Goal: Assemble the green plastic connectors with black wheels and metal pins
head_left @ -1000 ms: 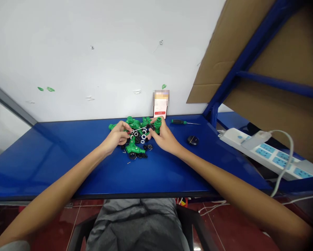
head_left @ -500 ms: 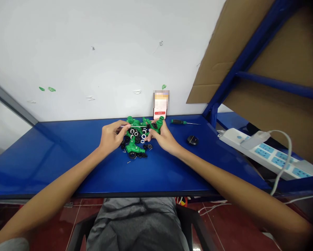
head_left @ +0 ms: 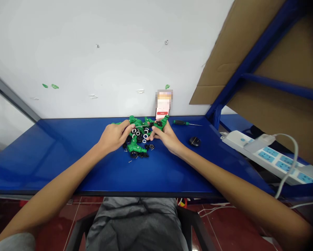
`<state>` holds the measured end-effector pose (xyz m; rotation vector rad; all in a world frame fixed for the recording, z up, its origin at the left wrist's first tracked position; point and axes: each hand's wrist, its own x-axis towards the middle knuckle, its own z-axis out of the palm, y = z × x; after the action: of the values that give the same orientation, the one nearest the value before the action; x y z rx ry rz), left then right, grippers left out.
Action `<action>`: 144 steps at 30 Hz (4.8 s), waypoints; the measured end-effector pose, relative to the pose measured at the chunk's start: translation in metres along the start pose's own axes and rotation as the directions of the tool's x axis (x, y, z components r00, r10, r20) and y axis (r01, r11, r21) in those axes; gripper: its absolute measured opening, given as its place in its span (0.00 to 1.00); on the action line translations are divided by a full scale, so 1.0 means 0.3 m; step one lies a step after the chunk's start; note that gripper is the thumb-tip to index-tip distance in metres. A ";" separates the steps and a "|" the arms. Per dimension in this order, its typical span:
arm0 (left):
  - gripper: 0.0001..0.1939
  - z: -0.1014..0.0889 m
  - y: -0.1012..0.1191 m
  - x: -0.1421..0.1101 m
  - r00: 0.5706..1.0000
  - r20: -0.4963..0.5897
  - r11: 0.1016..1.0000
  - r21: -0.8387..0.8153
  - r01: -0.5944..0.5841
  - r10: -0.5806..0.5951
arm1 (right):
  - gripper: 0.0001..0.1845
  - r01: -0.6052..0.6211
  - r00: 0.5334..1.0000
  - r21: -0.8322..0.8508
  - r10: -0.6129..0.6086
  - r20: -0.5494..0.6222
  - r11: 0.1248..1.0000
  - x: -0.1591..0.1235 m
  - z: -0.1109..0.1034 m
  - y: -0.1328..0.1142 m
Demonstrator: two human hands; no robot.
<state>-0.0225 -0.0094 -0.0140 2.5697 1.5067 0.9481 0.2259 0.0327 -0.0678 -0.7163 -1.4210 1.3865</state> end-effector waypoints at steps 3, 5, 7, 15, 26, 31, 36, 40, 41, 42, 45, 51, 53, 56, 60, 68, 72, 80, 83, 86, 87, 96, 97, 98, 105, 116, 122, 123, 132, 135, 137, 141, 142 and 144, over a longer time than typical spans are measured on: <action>0.16 -0.001 -0.001 -0.002 1.000 -0.004 1.000 -0.014 -0.017 0.017 | 0.23 -0.008 1.000 0.017 0.008 0.011 1.000 0.001 -0.001 -0.002; 0.17 -0.003 -0.004 -0.002 0.999 -0.011 0.999 -0.032 -0.044 0.043 | 0.24 -0.016 1.000 0.027 0.016 0.011 1.000 0.000 -0.002 -0.004; 0.16 -0.008 -0.006 0.000 0.999 -0.010 0.999 -0.001 -0.046 0.046 | 0.24 -0.031 0.999 0.035 0.031 0.010 0.999 -0.001 -0.003 -0.006; 0.16 -0.036 0.012 -0.001 0.998 0.013 0.997 0.048 -0.066 0.066 | 0.24 -0.092 0.995 0.064 0.089 0.043 0.994 -0.002 -0.003 -0.001; 0.16 -0.029 0.003 -0.009 0.992 -0.049 0.982 0.149 -0.112 0.120 | 0.22 -0.099 0.995 0.040 0.098 0.031 0.994 -0.004 0.007 -0.007; 0.17 -0.023 0.010 -0.012 0.988 -0.056 0.967 0.219 -0.129 0.145 | 0.23 -0.100 0.995 -0.005 0.100 0.017 0.995 -0.010 0.017 -0.013; 0.17 -0.022 0.012 -0.011 0.986 -0.029 0.960 0.236 -0.152 0.164 | 0.22 -0.112 0.994 -0.048 0.112 -0.017 0.993 -0.015 0.018 -0.014; 0.18 -0.015 0.015 -0.014 0.987 -0.001 0.949 0.275 -0.155 0.161 | 0.23 -0.090 0.995 -0.004 0.090 -0.042 0.996 -0.006 0.013 -0.004; 0.19 -0.013 0.018 -0.016 0.987 0.003 0.947 0.282 -0.154 0.160 | 0.23 -0.082 0.995 0.003 0.082 -0.048 0.997 -0.004 0.013 -0.002; 0.19 -0.013 0.021 -0.018 0.986 0.005 0.947 0.277 -0.161 0.167 | 0.23 -0.078 0.996 0.005 0.079 -0.052 0.997 -0.003 0.012 -0.001; 0.17 -0.010 0.027 -0.021 0.976 0.015 0.950 0.226 -0.217 0.219 | 0.23 -0.074 0.995 -0.004 0.073 -0.068 0.997 -0.001 0.012 0.001; 0.23 0.023 0.019 -0.019 0.994 0.026 0.939 0.327 -0.107 0.105 | 0.22 -0.082 0.994 -0.029 0.080 -0.068 0.996 0.001 0.009 0.006; 0.22 0.034 0.018 -0.021 0.998 0.011 0.950 0.304 -0.069 0.069 | 0.22 -0.074 0.994 -0.035 0.072 -0.079 0.997 0.002 0.008 0.007; 0.17 0.034 0.024 -0.025 0.996 -0.012 0.981 0.175 -0.079 0.083 | 0.23 -0.065 0.995 -0.052 0.061 -0.079 0.997 0.002 0.010 0.006; 0.11 0.016 0.027 -0.017 0.997 -0.017 0.992 -0.105 -0.073 0.072 | 0.23 -0.045 0.996 -0.054 0.041 -0.079 0.998 0.004 0.012 0.005; 0.14 0.030 0.017 -0.006 0.999 -0.033 0.999 -0.022 0.027 -0.028 | 0.20 -0.012 0.992 -0.112 -0.002 -0.127 0.994 0.013 0.001 0.008; 0.14 0.036 0.025 -0.019 0.998 -0.011 0.998 0.005 -0.058 0.058 | 0.20 0.003 0.991 -0.101 -0.017 -0.136 0.995 0.014 -0.002 0.007; 0.15 0.028 0.016 -0.013 1.000 0.004 0.999 -0.036 -0.006 0.006 | 0.20 0.006 0.992 -0.143 -0.023 -0.124 0.990 0.013 -0.003 0.009; 0.16 0.026 0.020 -0.012 1.000 -0.002 0.993 -0.114 -0.025 0.025 | 0.19 0.003 0.993 -0.150 -0.020 -0.117 0.989 0.014 -0.004 0.012; 0.17 0.026 0.027 -0.011 1.000 -0.009 1.000 -0.017 -0.004 0.004 | 0.20 0.019 0.993 -0.137 -0.035 -0.116 0.990 0.014 -0.003 0.012; 0.19 0.027 0.029 -0.010 1.000 -0.010 1.000 0.021 0.015 -0.015 | 0.21 0.025 0.992 -0.131 -0.040 -0.117 0.991 0.014 -0.003 0.012; 0.15 0.061 0.011 -0.016 1.000 0.012 1.000 0.011 0.006 -0.006 | 0.21 0.024 0.989 -0.137 -0.043 -0.139 0.990 0.022 -0.012 0.020; 0.18 0.062 0.012 -0.016 1.000 0.020 0.999 0.036 0.016 -0.017 | 0.21 0.026 0.988 -0.138 -0.046 -0.144 0.990 0.022 -0.012 0.020; 0.20 0.061 0.014 -0.016 0.999 0.030 0.998 0.052 0.025 -0.027 | 0.21 0.025 0.989 -0.140 -0.046 -0.144 0.990 0.021 -0.011 0.019; 0.16 0.049 0.031 -0.018 0.998 0.062 0.999 -0.028 0.019 -0.017 | 0.21 0.023 0.991 -0.149 -0.043 -0.130 0.989 0.016 -0.003 0.005; 0.15 0.069 0.028 -0.015 0.992 0.101 0.990 -0.113 0.082 -0.071 | 0.16 0.082 0.988 -0.352 -0.124 -0.096 0.932 0.013 -0.025 0.031; 0.25 0.082 0.020 -0.008 0.979 0.176 0.981 -0.143 0.131 -0.105 | 0.12 0.107 0.986 -0.469 -0.153 -0.061 0.877 -0.001 -0.014 0.004; 0.26 0.084 0.017 -0.005 0.975 0.186 0.975 -0.164 0.151 -0.120 | 0.12 0.117 0.985 -0.501 -0.166 -0.053 0.857 -0.003 -0.014 -0.004; 0.24 0.038 -0.021 0.015 0.962 0.076 0.959 -0.092 0.267 -0.261 | 0.15 0.370 0.929 -0.817 -0.197 0.314 0.442 -0.006 -0.055 -0.075; 0.16 0.037 -0.023 0.017 0.967 0.043 0.952 -0.168 0.255 -0.251 | 0.18 0.421 0.904 -0.756 -0.165 0.394 0.501 -0.002 -0.059 -0.075; 0.10 0.048 -0.019 0.015 0.974 0.050 0.934 -0.275 0.228 -0.223 | 0.17 0.445 0.889 -0.705 -0.179 0.422 0.552 0.003 -0.056 -0.063; 0.09 0.076 0.007 -0.001 0.973 0.124 0.871 -0.434 0.231 -0.196 | 0.10 0.401 0.913 -0.645 -0.228 0.338 0.650 0.005 -0.038 -0.031; 0.10 0.083 0.018 -0.006 0.969 0.150 0.861 -0.447 0.243 -0.196 | 0.09 0.376 0.925 -0.644 -0.224 0.308 0.666 0.003 -0.031 -0.026; 0.12 0.093 0.043 -0.017 0.966 0.179 0.850 -0.463 0.249 -0.186 | 0.10 0.321 0.946 -0.629 -0.204 0.253 0.708 -0.005 -0.015 -0.021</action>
<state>0.0000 -0.0126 -0.0355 2.0183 1.2882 0.9606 0.2320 0.0319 -0.0627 -0.8053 -2.1032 0.6951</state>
